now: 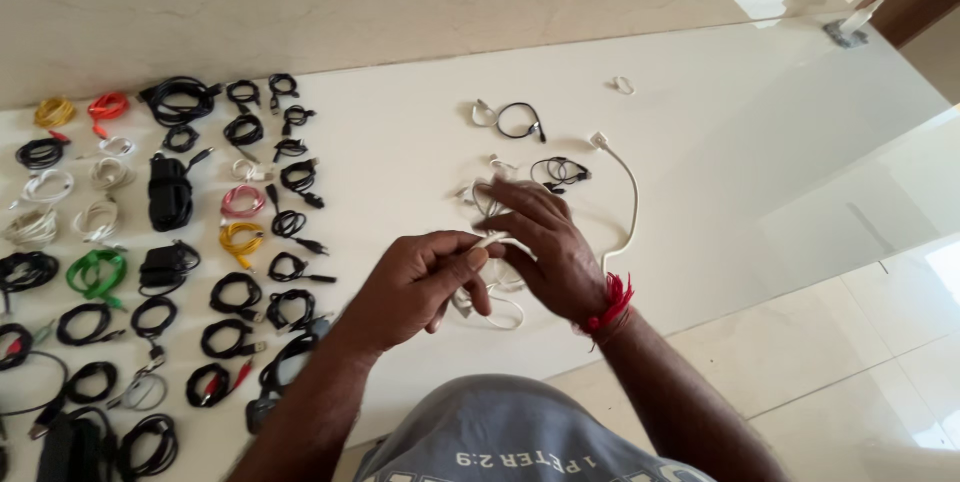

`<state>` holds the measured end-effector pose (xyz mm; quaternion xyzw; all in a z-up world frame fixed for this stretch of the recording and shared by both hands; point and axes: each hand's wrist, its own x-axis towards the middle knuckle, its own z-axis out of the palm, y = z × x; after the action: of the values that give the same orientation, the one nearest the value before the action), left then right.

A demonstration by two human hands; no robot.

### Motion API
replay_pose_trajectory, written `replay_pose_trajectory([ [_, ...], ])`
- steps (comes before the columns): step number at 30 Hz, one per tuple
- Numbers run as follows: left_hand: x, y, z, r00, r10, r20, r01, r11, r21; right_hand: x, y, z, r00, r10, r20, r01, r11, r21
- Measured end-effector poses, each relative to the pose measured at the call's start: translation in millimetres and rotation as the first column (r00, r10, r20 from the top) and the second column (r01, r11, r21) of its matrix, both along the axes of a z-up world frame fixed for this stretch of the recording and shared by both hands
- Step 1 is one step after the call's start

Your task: The person organizes a collection of cables on a white table. They pick up a black cable, coil it neatly, and place it on the left side of the table. They then pick up a white cable, coil it, and place it on the table. Finally, they gather a small pile of white cables and move them to the right side.

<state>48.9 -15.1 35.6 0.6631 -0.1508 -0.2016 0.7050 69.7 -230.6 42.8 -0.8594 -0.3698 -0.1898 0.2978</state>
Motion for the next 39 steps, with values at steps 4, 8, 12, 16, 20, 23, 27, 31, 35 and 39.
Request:
replay_pose_trajectory([
  [4, -4.3, 9.6, -10.2, 0.997, 0.052, 0.063, -0.054, 0.998, 0.031, 0.9, -0.3, 1.0, 0.952, -0.027, -0.306, 0.040, 0.999, 0.035],
  [8, -15.1, 7.3, -24.9, 0.823, 0.097, 0.560, -0.189, 0.976, 0.109, -1.7, -7.2, 6.6, 0.888, 0.027, -0.459, 0.093, 0.967, 0.238],
  [12, -23.5, -4.1, -37.6, 0.894, 0.155, 0.421, -0.165, 0.986, -0.012, 20.1, -20.2, 11.3, 0.888, -0.049, -0.457, 0.160, 0.965, 0.207],
  [16, -27.4, -25.0, -55.5, 0.955, 0.201, 0.219, -0.172, 0.975, -0.143, 35.1, -40.8, 3.3, 0.848, 0.069, -0.526, 0.152, 0.918, 0.365],
  [20, -25.4, -42.3, -71.6, 0.929, 0.313, 0.200, -0.211, 0.888, -0.409, 54.4, -64.2, -19.5, 0.941, 0.012, -0.338, 0.064, 0.975, 0.214],
  [23, -22.7, -46.5, -70.0, 0.878, 0.441, 0.187, -0.256, 0.762, -0.595, 66.5, -68.0, -46.8, 0.932, 0.218, -0.289, -0.168, 0.967, 0.190],
  [27, -19.6, -44.7, -60.4, 0.856, 0.517, 0.019, -0.348, 0.603, -0.718, 66.8, -67.7, -77.1, 0.921, 0.388, -0.035, -0.377, 0.912, 0.162],
  [31, -28.4, -34.5, -49.3, 0.816, 0.578, 0.025, -0.458, 0.671, -0.583, 68.0, -65.4, -84.8, 0.895, 0.368, -0.251, -0.311, 0.920, 0.240],
  [35, -21.6, -21.3, -41.7, 0.728, 0.633, 0.264, -0.573, 0.772, -0.275, 60.4, -53.0, -66.7, 0.898, 0.373, -0.234, -0.351, 0.927, 0.130],
  [39, -15.1, -21.5, -36.1, 0.669, 0.564, 0.485, -0.633, 0.774, -0.028, 40.5, -34.3, -39.1, 0.872, 0.477, -0.112, -0.473, 0.879, 0.056],
])
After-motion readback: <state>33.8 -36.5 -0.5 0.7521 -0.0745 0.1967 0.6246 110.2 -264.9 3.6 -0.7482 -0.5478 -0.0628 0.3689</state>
